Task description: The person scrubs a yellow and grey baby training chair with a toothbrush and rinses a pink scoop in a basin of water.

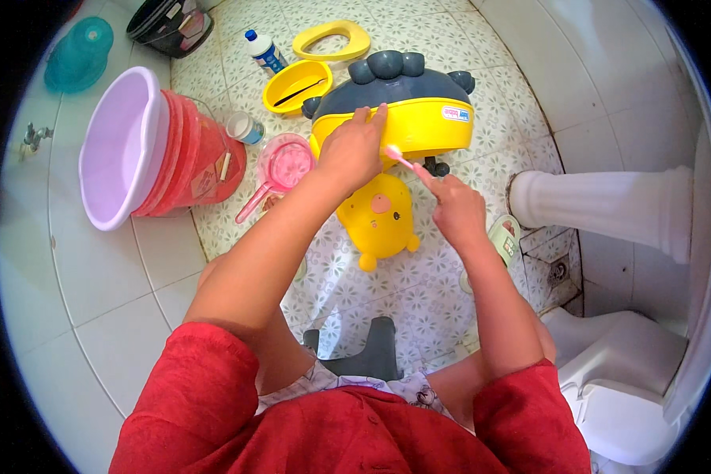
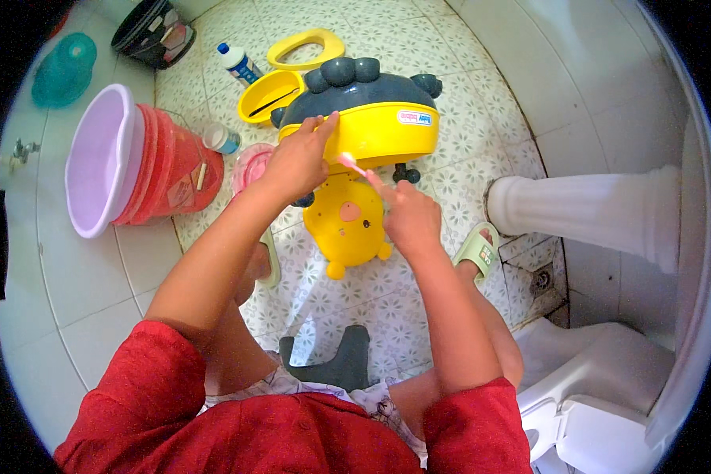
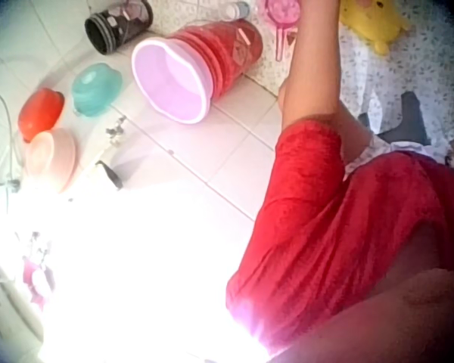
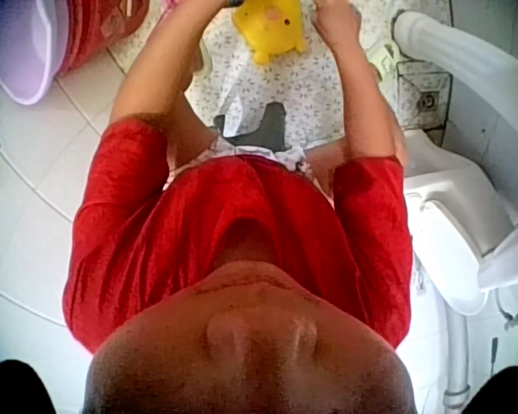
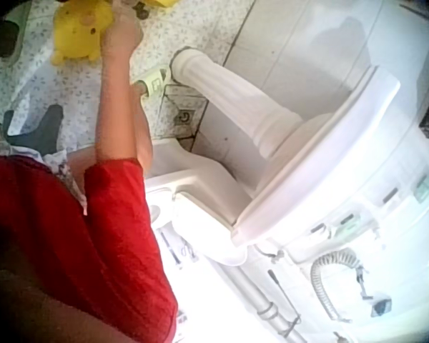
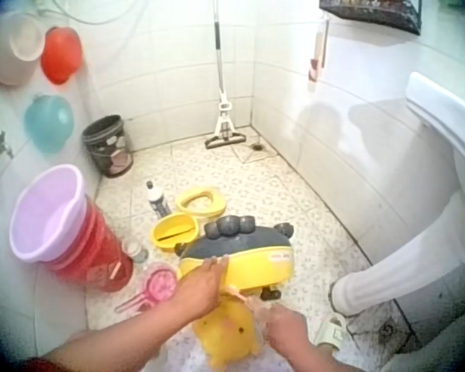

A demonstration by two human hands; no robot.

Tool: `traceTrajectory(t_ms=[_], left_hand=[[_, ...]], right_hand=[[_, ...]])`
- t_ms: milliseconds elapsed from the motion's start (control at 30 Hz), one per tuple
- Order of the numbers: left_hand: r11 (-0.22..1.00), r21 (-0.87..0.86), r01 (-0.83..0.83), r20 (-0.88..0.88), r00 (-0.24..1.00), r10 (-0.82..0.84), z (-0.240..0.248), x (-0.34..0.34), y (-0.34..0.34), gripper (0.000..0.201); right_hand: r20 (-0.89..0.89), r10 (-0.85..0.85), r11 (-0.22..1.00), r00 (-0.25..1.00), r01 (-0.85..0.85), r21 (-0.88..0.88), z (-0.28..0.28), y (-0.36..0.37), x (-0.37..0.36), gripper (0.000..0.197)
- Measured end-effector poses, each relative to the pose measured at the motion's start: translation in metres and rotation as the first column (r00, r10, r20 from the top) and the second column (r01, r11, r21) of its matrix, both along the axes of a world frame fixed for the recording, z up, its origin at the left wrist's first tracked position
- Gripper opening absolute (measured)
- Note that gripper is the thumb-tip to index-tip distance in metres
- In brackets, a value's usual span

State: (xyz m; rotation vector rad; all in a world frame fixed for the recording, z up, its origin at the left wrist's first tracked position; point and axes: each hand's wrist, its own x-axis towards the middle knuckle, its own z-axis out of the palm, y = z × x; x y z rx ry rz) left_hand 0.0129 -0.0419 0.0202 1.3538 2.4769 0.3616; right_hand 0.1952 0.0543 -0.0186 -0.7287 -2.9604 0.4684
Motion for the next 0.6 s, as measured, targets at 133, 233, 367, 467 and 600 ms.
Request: traceTrajectory(t_ms=[133,233,367,467,600], left_hand=[[1.000,-0.017,-0.019,0.012,1.000,0.020,0.002,0.000,-0.001,0.073],[1.000,-0.009,-0.010,0.002,1.000,0.010,0.001,0.000,-0.001,0.072],[1.000,-0.009,-0.004,-0.002,1.000,0.004,-0.001,-0.002,-0.001,0.072],[0.999,-0.036,-0.013,0.000,1.000,0.013,-0.001,-0.002,0.002,0.072],[0.999,-0.034,0.000,0.004,1.000,0.000,0.000,-0.002,0.001,0.072]], right_hand=[[-0.035,-0.045,0.999,0.998,0.045,0.013,0.002,0.003,0.005,0.065],[-0.060,-0.071,0.997,0.996,0.072,0.026,-0.005,0.015,0.015,0.067],[-0.113,-0.108,0.993,0.988,0.112,0.035,-0.005,0.028,0.020,0.066],[-0.099,-0.085,0.995,0.991,0.090,0.046,-0.007,0.027,0.022,0.066],[-0.115,-0.035,0.999,0.993,0.039,0.026,-0.009,0.009,0.010,0.070]])
